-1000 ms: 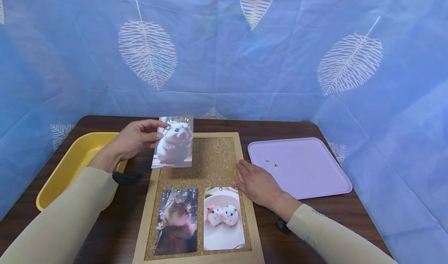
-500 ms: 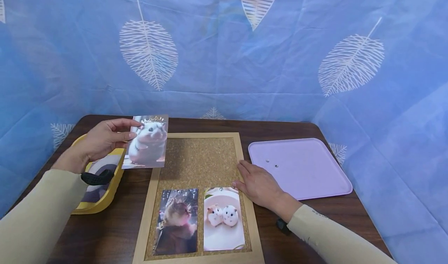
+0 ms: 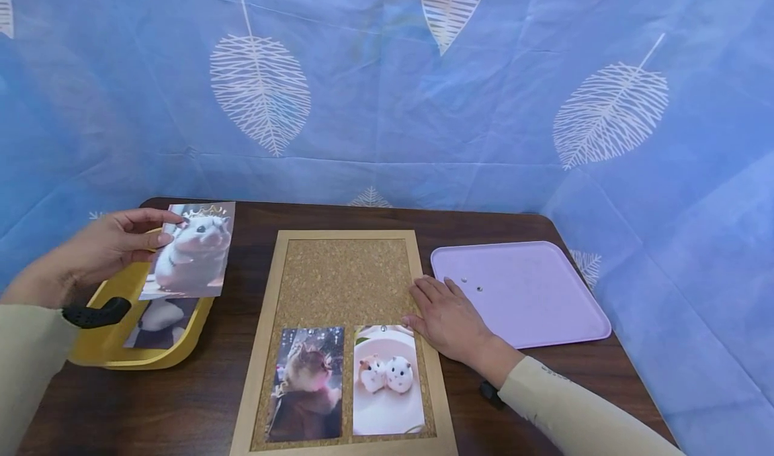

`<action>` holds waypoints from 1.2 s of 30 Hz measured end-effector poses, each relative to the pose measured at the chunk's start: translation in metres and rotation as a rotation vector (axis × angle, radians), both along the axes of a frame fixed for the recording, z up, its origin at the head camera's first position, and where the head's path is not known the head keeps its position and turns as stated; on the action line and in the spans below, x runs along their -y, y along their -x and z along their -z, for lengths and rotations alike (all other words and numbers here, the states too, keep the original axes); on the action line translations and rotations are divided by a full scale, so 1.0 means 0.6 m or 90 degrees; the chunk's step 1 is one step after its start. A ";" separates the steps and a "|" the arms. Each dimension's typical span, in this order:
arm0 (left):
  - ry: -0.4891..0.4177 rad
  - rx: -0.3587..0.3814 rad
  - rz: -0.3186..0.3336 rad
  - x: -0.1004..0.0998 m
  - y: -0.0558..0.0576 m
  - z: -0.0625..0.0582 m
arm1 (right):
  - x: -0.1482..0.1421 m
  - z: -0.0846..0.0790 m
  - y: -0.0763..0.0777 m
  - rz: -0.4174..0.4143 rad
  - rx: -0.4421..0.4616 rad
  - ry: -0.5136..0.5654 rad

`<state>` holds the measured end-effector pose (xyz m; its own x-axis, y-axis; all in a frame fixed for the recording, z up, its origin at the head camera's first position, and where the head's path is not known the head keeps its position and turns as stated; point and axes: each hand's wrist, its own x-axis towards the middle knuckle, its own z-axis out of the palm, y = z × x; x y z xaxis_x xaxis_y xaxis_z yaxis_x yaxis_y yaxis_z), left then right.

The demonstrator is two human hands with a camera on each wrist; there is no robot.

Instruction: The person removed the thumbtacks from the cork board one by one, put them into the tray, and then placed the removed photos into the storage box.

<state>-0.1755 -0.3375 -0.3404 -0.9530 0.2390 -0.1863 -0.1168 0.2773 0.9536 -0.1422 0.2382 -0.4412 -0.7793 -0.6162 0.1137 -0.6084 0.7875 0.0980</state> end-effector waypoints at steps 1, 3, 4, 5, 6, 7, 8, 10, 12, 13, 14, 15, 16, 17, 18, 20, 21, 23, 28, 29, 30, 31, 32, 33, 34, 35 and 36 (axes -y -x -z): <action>0.006 -0.002 0.002 0.008 -0.003 0.000 | 0.000 0.000 0.000 -0.001 0.000 -0.002; 0.023 -0.002 0.006 0.024 -0.009 0.000 | -0.001 0.001 0.000 -0.004 -0.005 -0.006; 0.032 -0.002 0.004 0.032 -0.012 0.000 | -0.001 0.000 0.000 -0.006 -0.007 -0.008; 0.039 0.000 0.000 0.039 -0.014 0.000 | -0.001 0.000 0.000 -0.007 -0.009 -0.009; 0.043 0.003 -0.004 0.047 -0.016 -0.001 | -0.001 0.000 0.000 -0.009 -0.010 -0.011; 0.050 0.006 -0.006 0.054 -0.018 -0.001 | -0.001 0.001 0.000 -0.010 -0.012 -0.012; 0.053 0.008 -0.009 0.061 -0.019 -0.001 | -0.001 0.001 -0.001 -0.010 -0.013 -0.014; 0.060 0.010 -0.014 0.073 -0.022 -0.001 | -0.002 0.001 -0.002 -0.011 -0.015 -0.018; 0.068 0.009 -0.016 0.083 -0.024 0.001 | -0.002 0.001 -0.002 -0.010 -0.017 -0.021; 0.073 0.008 -0.017 0.087 -0.025 0.002 | -0.002 0.000 -0.003 -0.009 -0.017 -0.022; 0.075 0.010 -0.021 0.091 -0.025 0.004 | -0.002 0.000 -0.003 -0.008 -0.017 -0.022; 0.081 0.010 -0.022 0.094 -0.026 0.006 | -0.002 0.000 -0.003 -0.008 -0.016 -0.022; 0.088 0.010 -0.024 0.096 -0.027 0.008 | -0.002 0.000 -0.004 -0.008 -0.015 -0.021; 0.096 0.011 -0.026 0.099 -0.029 0.010 | -0.002 0.000 -0.004 -0.008 -0.014 -0.021; 0.102 0.016 -0.027 0.101 -0.030 0.012 | -0.002 0.000 -0.004 -0.008 -0.013 -0.021; 0.119 0.024 -0.028 0.104 -0.032 0.015 | -0.002 0.001 -0.004 -0.008 -0.011 -0.020; 0.122 0.030 -0.027 0.104 -0.033 0.017 | -0.002 0.001 -0.004 -0.009 -0.012 -0.020; 0.124 0.048 -0.026 0.104 -0.034 0.020 | -0.001 0.001 -0.004 -0.012 -0.012 -0.020; 0.128 0.085 -0.015 0.100 -0.035 0.026 | 0.000 0.001 -0.004 -0.017 -0.015 -0.015; 0.132 0.088 -0.010 0.099 -0.036 0.027 | 0.000 0.001 -0.004 -0.018 -0.016 -0.015; 0.137 0.093 -0.005 0.099 -0.036 0.028 | 0.000 0.000 -0.005 -0.019 -0.016 -0.014; 0.141 0.097 0.002 0.098 -0.036 0.029 | 0.001 0.000 -0.005 -0.019 -0.016 -0.013; 0.146 0.100 0.008 0.097 -0.036 0.030 | 0.001 0.000 -0.005 -0.019 -0.016 -0.014; 0.149 0.102 0.014 0.096 -0.037 0.030 | 0.001 0.000 -0.005 -0.018 -0.015 -0.015; 0.152 0.102 0.021 0.095 -0.037 0.031 | 0.002 0.000 -0.005 -0.016 -0.014 -0.017; 0.157 0.102 0.027 0.094 -0.037 0.032 | 0.002 -0.001 -0.006 -0.015 -0.013 -0.018; 0.165 0.100 0.033 0.093 -0.036 0.034 | 0.002 -0.001 -0.006 -0.014 -0.011 -0.018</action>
<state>-0.1538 -0.3934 -0.3607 -0.8953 0.2113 -0.3922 -0.2373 0.5188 0.8213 -0.1389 0.2367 -0.4406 -0.7635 -0.6363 0.1099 -0.6235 0.7708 0.1307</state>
